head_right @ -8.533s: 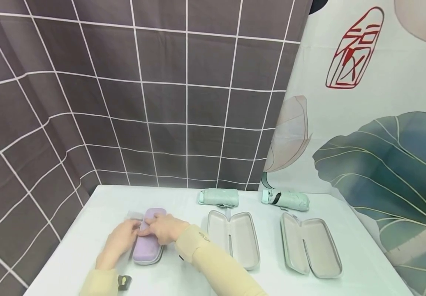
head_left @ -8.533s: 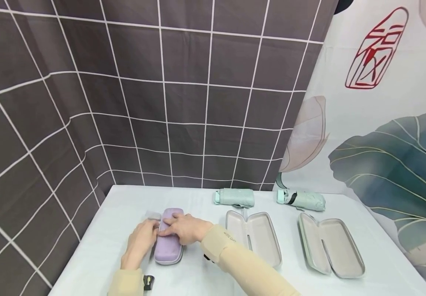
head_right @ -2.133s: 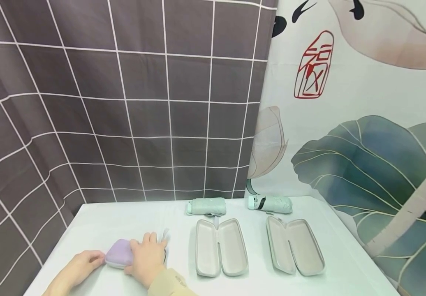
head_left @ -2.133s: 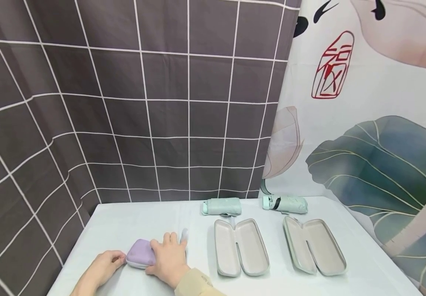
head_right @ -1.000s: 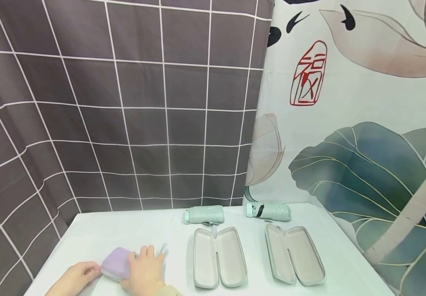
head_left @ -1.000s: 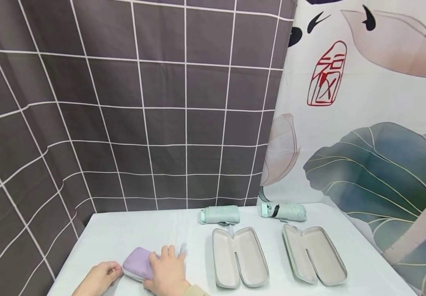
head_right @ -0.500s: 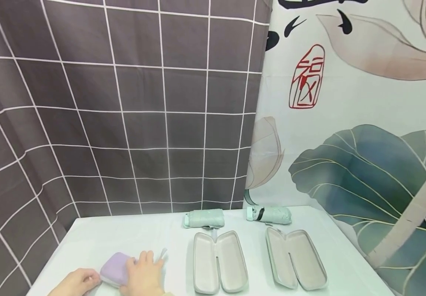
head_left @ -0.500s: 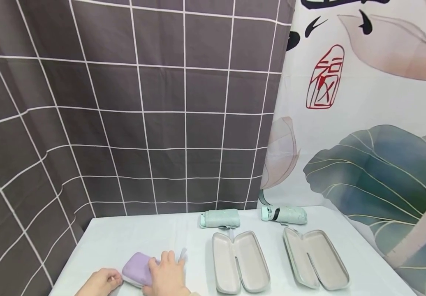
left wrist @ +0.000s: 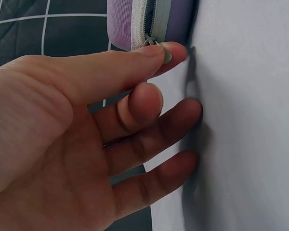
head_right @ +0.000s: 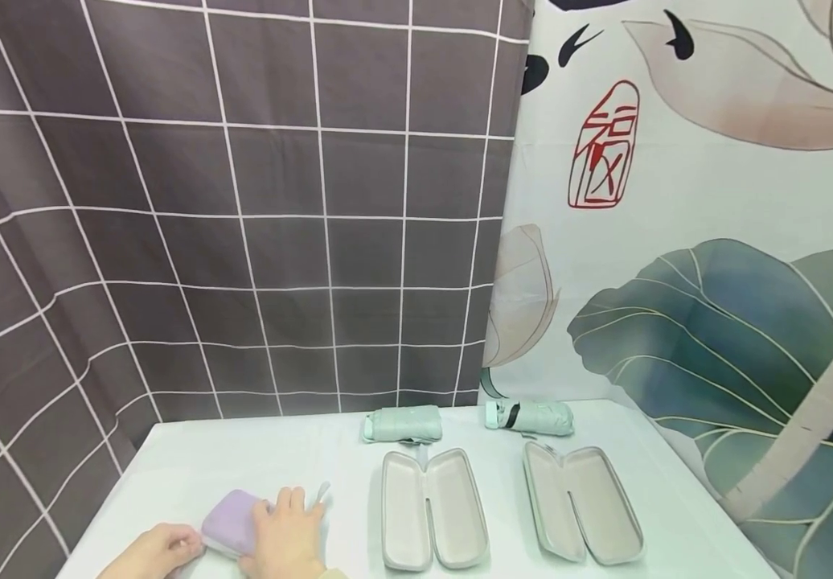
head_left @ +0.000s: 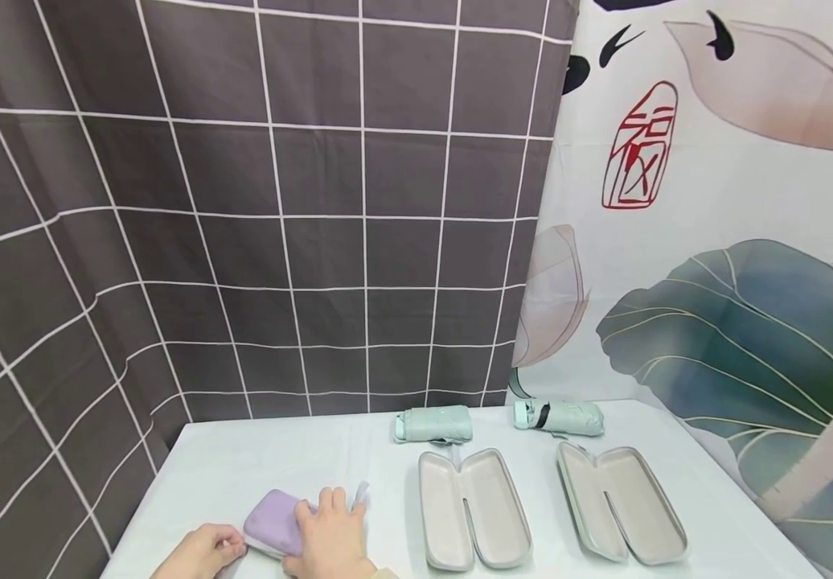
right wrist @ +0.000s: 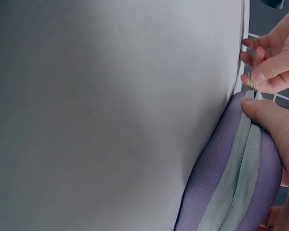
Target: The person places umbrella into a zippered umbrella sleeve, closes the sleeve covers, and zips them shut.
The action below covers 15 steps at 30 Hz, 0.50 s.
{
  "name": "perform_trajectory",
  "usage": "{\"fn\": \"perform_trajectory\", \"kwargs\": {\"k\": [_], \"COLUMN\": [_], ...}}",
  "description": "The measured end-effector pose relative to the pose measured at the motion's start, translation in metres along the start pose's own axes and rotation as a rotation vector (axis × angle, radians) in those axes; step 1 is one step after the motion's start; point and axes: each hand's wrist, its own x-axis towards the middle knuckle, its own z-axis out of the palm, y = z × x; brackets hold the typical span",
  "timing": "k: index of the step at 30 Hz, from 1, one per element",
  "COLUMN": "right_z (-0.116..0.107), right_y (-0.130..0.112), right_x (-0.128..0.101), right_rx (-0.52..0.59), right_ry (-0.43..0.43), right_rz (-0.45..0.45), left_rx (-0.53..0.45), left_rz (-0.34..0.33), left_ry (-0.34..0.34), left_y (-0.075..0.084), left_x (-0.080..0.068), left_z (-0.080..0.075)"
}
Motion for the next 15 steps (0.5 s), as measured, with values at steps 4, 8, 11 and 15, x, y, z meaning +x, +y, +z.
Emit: {"fn": "perform_trajectory", "kwargs": {"k": [4,8,11,15], "right_z": [-0.001,0.000,-0.001,-0.003], "right_y": [0.001,0.001,-0.001,-0.001], "right_x": [-0.002,-0.002,-0.001,0.000], "right_rx": [-0.002,0.007,0.017,0.014], "right_ry": [0.006,0.023,0.026,0.023], "right_rz": [-0.007,-0.021,-0.023,-0.015], "left_rx": [-0.015,-0.022,-0.012,-0.005], "left_rz": [-0.023,-0.030,-0.022,-0.019], "left_ry": [-0.003,0.006,0.015,0.025], "left_y": [0.004,0.007,0.009,0.012], "left_x": [0.000,-0.002,-0.004,-0.004], "left_z": [0.000,-0.001,-0.003,-0.003]}}
